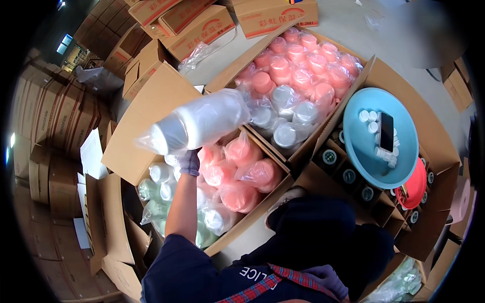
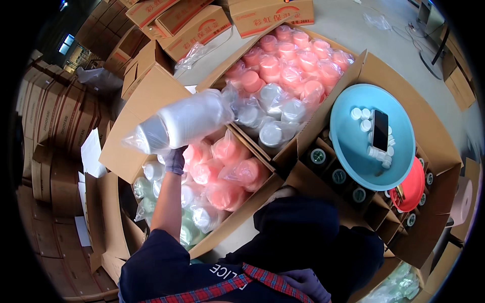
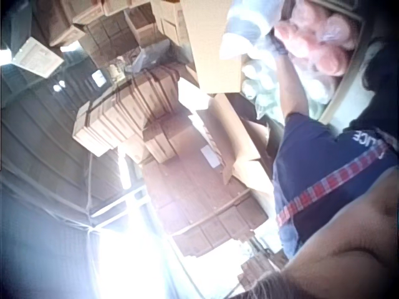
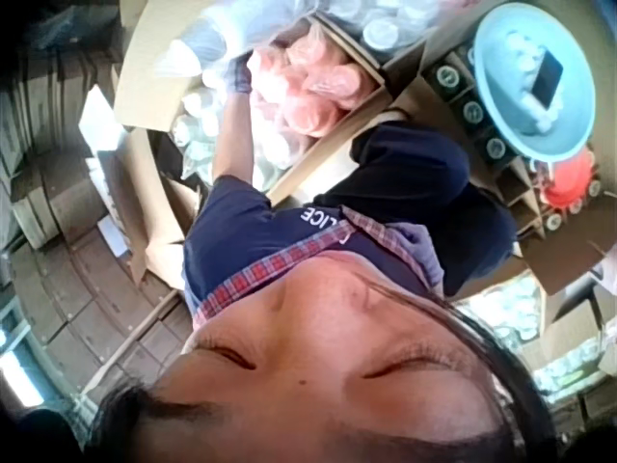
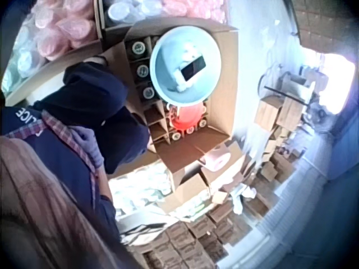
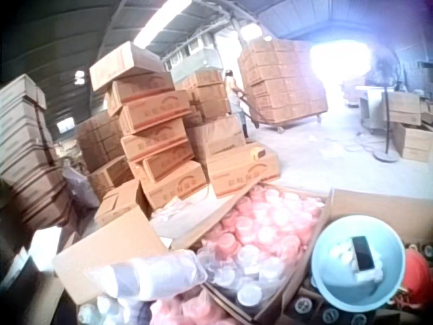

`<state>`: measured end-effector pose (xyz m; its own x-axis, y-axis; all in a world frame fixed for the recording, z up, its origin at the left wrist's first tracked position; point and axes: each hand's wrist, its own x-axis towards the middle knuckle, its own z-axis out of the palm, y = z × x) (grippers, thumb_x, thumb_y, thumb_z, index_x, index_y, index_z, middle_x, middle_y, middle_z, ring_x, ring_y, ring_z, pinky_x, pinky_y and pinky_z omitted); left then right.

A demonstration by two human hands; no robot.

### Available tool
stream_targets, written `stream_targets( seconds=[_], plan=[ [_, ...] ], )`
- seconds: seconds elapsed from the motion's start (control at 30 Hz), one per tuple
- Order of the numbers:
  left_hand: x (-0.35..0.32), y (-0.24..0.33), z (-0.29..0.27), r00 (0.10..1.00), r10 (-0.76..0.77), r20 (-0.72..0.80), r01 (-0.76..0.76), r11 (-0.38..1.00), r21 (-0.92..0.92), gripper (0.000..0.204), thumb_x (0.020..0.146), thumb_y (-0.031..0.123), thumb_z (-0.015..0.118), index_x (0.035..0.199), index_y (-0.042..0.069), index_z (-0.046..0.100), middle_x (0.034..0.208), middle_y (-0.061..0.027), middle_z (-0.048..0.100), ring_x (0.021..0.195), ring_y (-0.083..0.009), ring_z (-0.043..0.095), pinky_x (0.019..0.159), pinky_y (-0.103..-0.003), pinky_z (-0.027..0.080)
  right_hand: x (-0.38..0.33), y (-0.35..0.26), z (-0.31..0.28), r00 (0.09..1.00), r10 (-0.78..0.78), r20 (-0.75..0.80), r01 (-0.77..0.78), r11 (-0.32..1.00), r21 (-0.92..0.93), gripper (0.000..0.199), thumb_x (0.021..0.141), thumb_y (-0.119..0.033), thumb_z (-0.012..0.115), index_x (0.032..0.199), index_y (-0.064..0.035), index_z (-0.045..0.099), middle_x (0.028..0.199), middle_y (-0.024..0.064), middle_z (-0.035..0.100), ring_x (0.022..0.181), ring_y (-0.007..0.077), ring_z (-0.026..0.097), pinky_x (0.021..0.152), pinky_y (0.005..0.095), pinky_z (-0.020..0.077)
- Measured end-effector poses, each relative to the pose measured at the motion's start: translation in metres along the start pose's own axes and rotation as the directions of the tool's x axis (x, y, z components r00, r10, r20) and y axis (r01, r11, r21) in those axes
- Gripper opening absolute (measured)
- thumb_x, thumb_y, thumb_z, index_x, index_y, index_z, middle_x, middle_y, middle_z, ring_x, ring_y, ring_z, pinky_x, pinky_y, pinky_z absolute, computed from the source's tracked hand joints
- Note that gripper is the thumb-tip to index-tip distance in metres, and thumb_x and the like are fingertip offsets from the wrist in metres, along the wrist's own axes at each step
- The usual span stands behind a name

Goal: The person assembles plastic pitchers by inserting internal components and screwing on lids. They handle multiple units, including white and pink pitchers, taking parts from nearby boxes and basins. The person places the assembled pitchers into a cardboard box.

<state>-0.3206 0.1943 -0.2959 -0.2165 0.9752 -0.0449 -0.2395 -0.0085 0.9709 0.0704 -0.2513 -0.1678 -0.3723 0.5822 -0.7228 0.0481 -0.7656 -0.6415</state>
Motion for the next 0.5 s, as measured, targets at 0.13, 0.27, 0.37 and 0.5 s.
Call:
stream_targets(
  seconds=[0.13,0.27,0.37,0.5],
  plan=[
    [0.025,0.0,0.066,0.939,-0.017,0.343,-0.012,0.997,0.081,0.054,0.09,0.011,0.069,0.138,0.003,0.047,0.128,-0.0096,0.059,0.108,-0.023,0.063,0.08,-0.036,0.059,0.008,-0.01,-0.009,0.993,0.104,0.055,-0.107,0.993,0.055,0.038,0.096,-0.029,0.066,0.124,-0.0035,0.068,0.102,0.0133,0.074,0.092,0.0187,0.071,0.089,0.029,0.0563],
    [0.082,-0.017,0.135,0.993,-0.074,0.091,0.021,0.874,0.486,0.061,0.079,0.023,0.077,0.129,-0.001,0.051,0.114,-0.0114,0.062,0.096,-0.0233,0.063,0.073,-0.035,0.057,0.012,-0.015,-0.02,0.967,0.23,0.112,-0.229,0.973,-0.026,0.045,0.097,-0.034,0.062,0.125,0.0006,0.067,0.104,0.0154,0.073,0.096,0.0249,0.07,0.092,0.0331,0.0547],
    [0.163,-0.036,0.111,0.935,0.335,0.118,-0.342,0.762,0.55,0.057,0.073,0.019,0.08,0.122,0.0,0.058,0.111,-0.0124,0.065,0.096,-0.0228,0.064,0.081,-0.035,0.055,0.015,-0.014,-0.029,0.971,0.208,0.115,-0.208,0.978,-0.009,0.044,0.097,-0.034,0.062,0.124,0.0005,0.067,0.104,0.0156,0.073,0.096,0.0254,0.07,0.091,0.0336,0.0546],
    [0.19,0.018,0.154,0.861,0.505,0.053,-0.465,0.743,0.481,0.048,0.072,0.008,0.077,0.117,0.002,0.062,0.106,-0.0109,0.069,0.091,-0.0242,0.066,0.083,-0.037,0.054,0.022,-0.011,-0.036,0.982,0.175,0.074,-0.179,0.983,0.047,0.043,0.097,-0.033,0.062,0.124,0.0003,0.067,0.104,0.0159,0.073,0.096,0.0261,0.07,0.091,0.0343,0.0545]
  ],
)
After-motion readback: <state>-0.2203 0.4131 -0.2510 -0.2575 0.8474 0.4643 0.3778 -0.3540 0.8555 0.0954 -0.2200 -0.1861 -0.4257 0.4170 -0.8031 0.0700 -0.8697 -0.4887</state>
